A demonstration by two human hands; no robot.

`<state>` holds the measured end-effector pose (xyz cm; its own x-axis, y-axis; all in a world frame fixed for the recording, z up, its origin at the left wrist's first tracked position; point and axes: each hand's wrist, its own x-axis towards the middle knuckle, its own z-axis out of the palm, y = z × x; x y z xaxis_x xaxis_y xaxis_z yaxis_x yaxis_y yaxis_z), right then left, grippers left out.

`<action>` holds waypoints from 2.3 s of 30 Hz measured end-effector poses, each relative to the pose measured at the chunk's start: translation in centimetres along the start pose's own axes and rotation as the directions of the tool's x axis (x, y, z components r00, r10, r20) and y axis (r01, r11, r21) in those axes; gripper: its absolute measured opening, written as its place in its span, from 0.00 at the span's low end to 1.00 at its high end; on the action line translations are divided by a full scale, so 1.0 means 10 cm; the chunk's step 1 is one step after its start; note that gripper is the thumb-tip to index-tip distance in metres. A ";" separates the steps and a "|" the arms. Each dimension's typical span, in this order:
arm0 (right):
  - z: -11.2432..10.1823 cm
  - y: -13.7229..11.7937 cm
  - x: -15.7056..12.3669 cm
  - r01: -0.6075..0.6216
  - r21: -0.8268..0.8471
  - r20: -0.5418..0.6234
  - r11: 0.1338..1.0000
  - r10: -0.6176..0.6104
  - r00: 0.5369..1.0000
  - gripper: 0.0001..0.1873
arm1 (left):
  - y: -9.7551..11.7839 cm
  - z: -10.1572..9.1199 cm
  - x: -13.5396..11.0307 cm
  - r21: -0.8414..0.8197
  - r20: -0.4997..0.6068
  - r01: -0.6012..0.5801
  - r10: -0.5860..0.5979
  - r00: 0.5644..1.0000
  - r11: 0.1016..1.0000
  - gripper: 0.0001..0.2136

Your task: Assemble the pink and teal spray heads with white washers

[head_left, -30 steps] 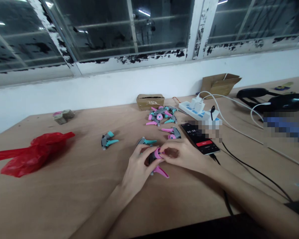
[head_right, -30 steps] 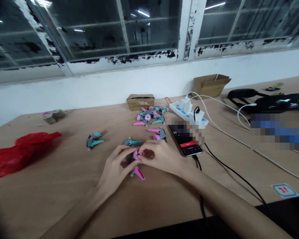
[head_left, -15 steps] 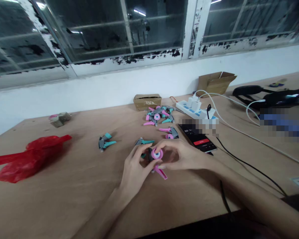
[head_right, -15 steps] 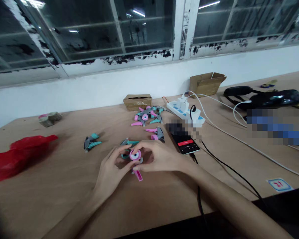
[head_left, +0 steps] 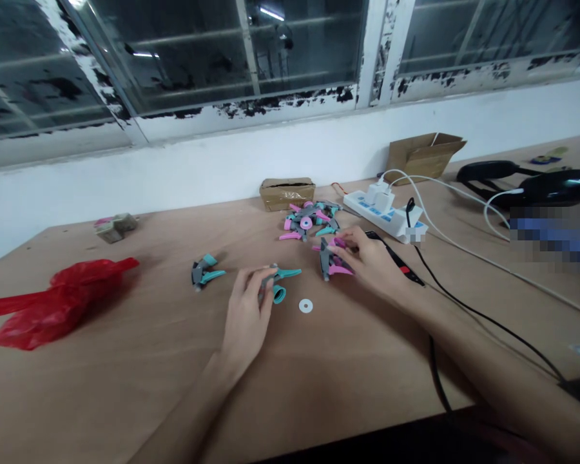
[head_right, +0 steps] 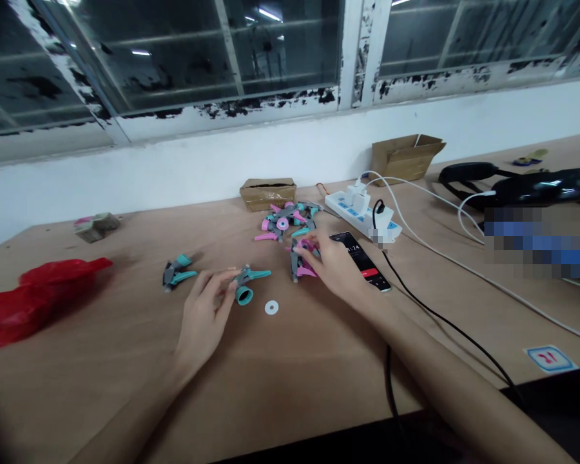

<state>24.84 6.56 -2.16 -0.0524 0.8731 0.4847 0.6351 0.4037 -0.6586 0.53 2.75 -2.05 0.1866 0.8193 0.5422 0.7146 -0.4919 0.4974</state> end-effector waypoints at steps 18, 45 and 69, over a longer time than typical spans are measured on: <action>0.28 -0.32 -0.37 0.372 -0.121 0.491 0.920 -0.270 0.828 0.09 | -0.18 0.07 -0.01 0.120 0.239 -0.052 0.022 0.971 0.991 0.11; 0.17 -0.43 -0.27 0.003 0.410 0.289 0.912 -0.133 0.948 0.05 | 0.18 0.10 -0.10 -0.115 0.212 -0.067 0.091 0.973 0.991 0.10; 0.16 -0.45 -0.30 0.355 0.022 0.216 0.935 -0.351 0.911 0.06 | 0.13 0.11 -0.11 -0.114 0.195 -0.072 0.093 0.976 0.991 0.09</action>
<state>20.94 2.53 -1.59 -0.4373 0.7131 0.5480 0.5582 0.6930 -0.4563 2.01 1.52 -2.71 0.3806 0.8115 0.4435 0.6177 -0.5800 0.5311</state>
